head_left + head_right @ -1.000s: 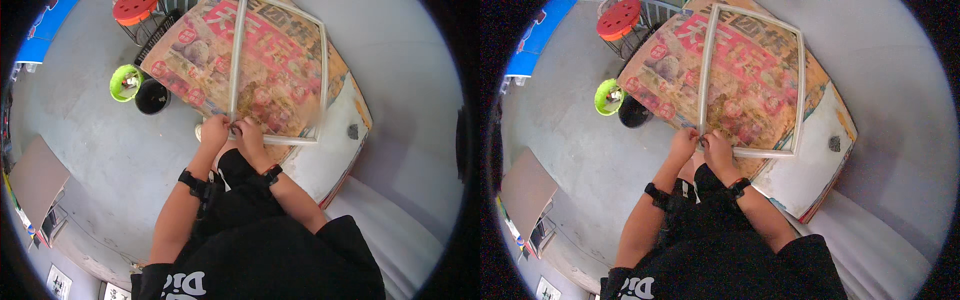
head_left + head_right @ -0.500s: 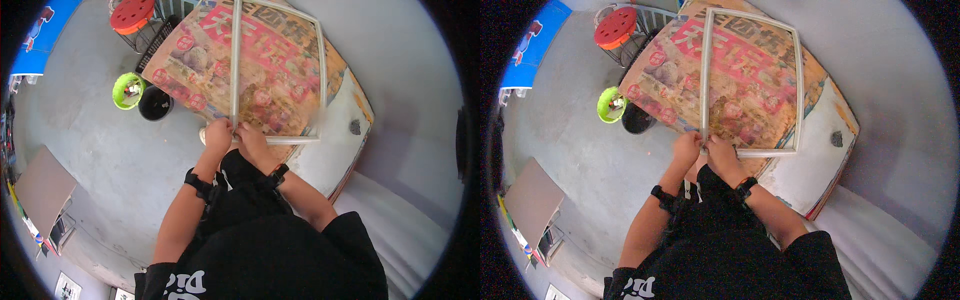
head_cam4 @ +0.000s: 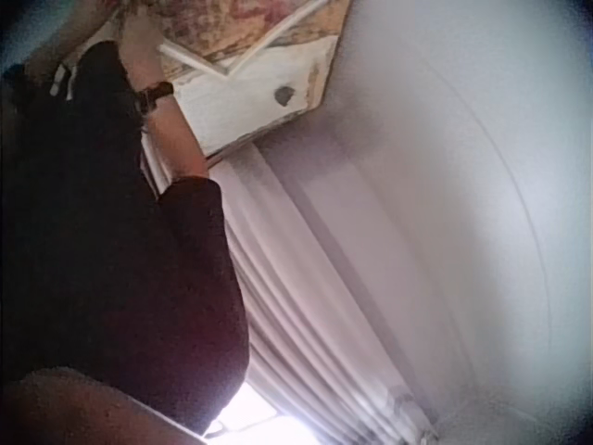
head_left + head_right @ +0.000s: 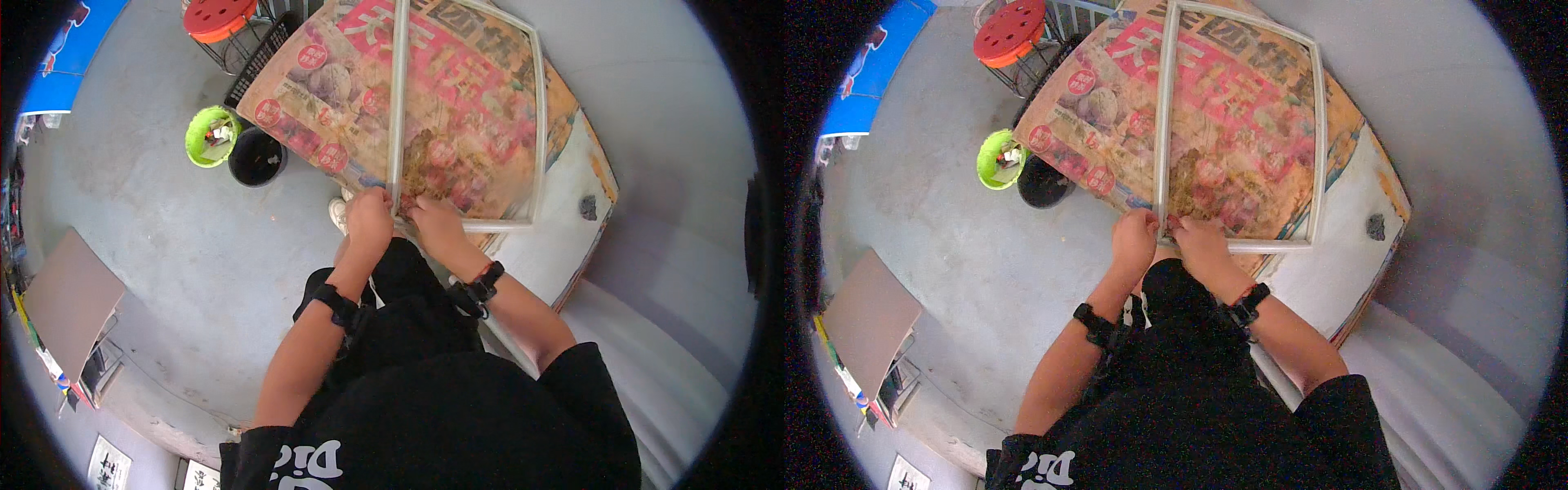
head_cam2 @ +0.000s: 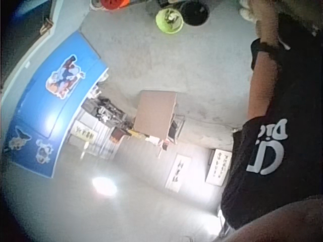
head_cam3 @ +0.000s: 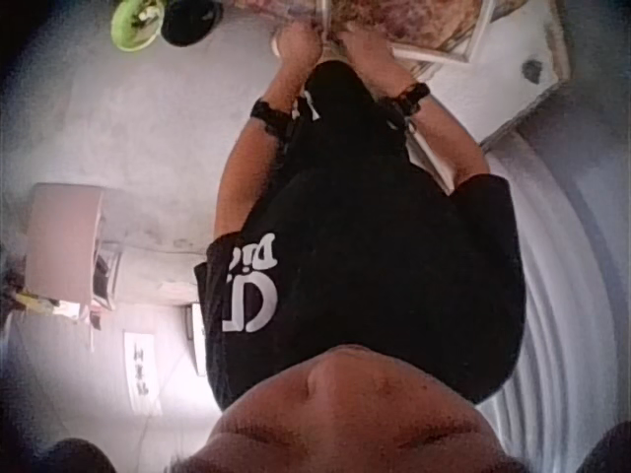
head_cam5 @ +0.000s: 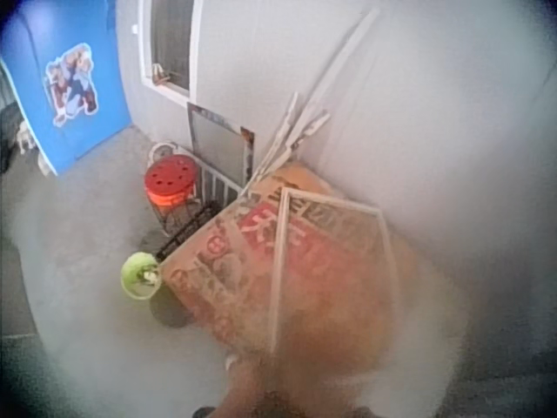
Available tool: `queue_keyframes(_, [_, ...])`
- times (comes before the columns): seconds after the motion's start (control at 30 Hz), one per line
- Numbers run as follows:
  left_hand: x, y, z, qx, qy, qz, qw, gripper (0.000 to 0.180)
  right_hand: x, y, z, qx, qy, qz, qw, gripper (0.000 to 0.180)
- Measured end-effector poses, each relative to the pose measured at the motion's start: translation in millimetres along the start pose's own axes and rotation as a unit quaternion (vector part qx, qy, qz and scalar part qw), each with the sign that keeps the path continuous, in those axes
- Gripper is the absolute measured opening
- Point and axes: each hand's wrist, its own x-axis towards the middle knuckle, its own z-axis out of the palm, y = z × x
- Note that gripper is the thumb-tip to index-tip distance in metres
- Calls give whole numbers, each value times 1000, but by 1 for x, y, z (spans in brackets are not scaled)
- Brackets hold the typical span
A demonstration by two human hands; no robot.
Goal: Applying putty to the corners and edges of a plastic frame on a work surface.
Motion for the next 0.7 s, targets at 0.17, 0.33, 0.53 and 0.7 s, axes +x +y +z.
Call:
queue_keyframes(0.17, [-2,2,-1,-6,21,6,1000,10,-11,3,4,26,0,32,999,8])
queue_keyframes(0.33, [0,-1,-2,-31,-4,-7,999,10,3,-20,25,61,73,57,994,8])
queue_keyframes(0.53, [3,-2,2,-2,-13,-9,1000,6,-50,30,-19,-23,36,98,994,16])
queue_keyframes(0.7, [8,-5,4,6,-25,1,1000,9,-37,26,9,-38,55,98,993,14])
